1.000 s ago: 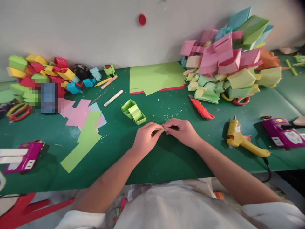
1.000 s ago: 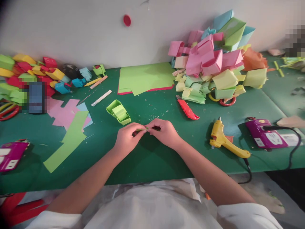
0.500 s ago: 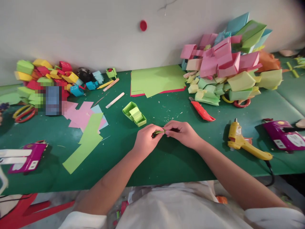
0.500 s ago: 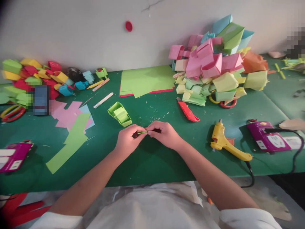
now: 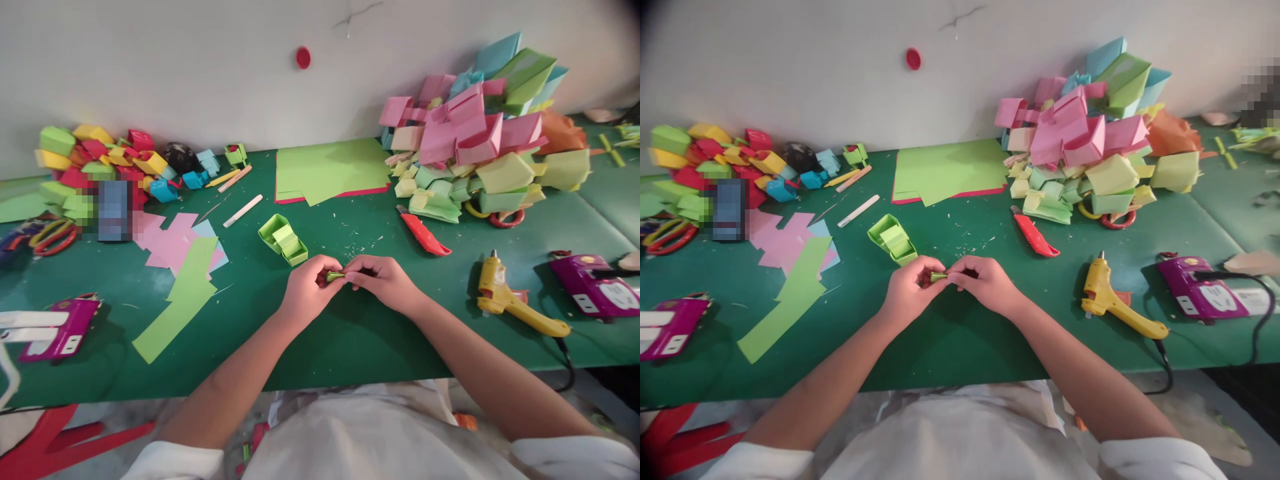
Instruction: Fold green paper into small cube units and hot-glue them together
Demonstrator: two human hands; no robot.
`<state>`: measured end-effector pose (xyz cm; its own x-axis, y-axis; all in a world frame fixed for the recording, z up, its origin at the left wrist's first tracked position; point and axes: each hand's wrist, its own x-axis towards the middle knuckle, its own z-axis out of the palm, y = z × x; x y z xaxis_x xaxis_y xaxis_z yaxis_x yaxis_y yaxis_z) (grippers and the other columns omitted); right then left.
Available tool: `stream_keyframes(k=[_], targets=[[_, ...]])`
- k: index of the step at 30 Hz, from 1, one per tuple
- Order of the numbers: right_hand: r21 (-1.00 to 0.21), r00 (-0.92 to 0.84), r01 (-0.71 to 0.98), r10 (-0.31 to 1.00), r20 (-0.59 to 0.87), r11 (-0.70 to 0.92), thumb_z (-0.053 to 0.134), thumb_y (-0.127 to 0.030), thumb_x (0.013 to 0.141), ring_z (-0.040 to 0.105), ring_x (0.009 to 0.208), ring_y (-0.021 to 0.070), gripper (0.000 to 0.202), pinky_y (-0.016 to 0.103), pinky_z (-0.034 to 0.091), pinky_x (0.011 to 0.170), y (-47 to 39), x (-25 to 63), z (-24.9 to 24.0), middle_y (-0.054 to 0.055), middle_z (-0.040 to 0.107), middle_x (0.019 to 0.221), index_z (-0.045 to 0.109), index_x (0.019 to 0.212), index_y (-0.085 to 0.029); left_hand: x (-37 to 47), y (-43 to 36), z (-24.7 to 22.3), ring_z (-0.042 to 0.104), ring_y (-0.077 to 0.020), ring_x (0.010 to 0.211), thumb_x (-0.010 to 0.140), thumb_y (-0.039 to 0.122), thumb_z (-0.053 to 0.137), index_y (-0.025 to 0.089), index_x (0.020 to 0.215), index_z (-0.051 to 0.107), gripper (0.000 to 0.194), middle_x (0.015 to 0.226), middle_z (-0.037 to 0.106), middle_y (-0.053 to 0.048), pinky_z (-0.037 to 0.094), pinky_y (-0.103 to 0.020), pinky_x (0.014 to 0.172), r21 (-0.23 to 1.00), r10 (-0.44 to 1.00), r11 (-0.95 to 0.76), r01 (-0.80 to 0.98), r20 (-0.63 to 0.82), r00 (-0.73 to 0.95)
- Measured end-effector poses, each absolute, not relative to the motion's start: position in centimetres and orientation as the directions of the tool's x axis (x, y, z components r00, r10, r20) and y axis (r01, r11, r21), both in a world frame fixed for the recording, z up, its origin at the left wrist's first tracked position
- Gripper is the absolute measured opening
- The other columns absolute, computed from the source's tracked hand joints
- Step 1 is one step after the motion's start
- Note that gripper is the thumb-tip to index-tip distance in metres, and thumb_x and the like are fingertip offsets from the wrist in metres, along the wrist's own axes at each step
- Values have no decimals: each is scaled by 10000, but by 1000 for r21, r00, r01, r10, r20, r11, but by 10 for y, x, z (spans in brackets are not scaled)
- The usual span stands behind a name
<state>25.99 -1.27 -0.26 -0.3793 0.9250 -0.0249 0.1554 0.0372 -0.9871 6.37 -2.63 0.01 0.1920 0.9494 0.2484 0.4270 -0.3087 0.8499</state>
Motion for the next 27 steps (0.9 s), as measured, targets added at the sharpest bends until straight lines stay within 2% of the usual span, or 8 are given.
stream_keyframes(k=[4,6,9,17,22,27], targets=[[-989,-294,148,956,-29,16,676,-517,899,616,663,156,329,311,504,666,-15,257,-2,28,699,793,720,877,-192,64,-28,7,593,-108,591,806,256,783,215,927,651,184,762,697,24,467,-211,533,893,971,-208,400,139,194],[-988,-258,152,966,-22,18,670,-522,903,611,671,154,334,304,500,669,-16,256,-1,26,693,790,717,872,-193,64,-29,9,569,-108,579,829,305,759,207,862,653,148,706,667,33,439,-215,527,908,974,-154,391,72,216],[-986,-238,168,971,-21,20,667,-510,905,605,675,152,323,299,494,675,-18,253,1,22,682,773,719,854,-195,64,-29,9,525,-109,556,855,403,731,193,754,639,251,619,600,40,380,-225,508,907,977,-109,406,23,210],[-982,-244,183,966,-84,-39,667,-538,890,584,590,137,362,286,491,614,-19,250,2,-8,625,648,681,769,-197,62,-26,3,545,-129,539,875,425,708,185,703,625,307,602,626,11,344,-243,488,904,976,-63,423,-33,215],[-983,-276,166,953,-126,-81,688,-595,852,595,553,130,412,282,510,568,-17,250,2,5,649,667,704,780,-189,60,-26,3,606,-143,568,888,449,694,185,710,620,327,624,663,1,398,-244,512,910,969,-54,412,-52,243],[-982,-277,167,951,-137,-93,722,-577,833,584,536,123,388,275,516,545,-17,250,2,5,654,652,729,803,-189,58,-25,6,556,-125,553,855,419,727,184,721,654,280,611,627,17,355,-230,489,903,966,-69,423,-45,255]])
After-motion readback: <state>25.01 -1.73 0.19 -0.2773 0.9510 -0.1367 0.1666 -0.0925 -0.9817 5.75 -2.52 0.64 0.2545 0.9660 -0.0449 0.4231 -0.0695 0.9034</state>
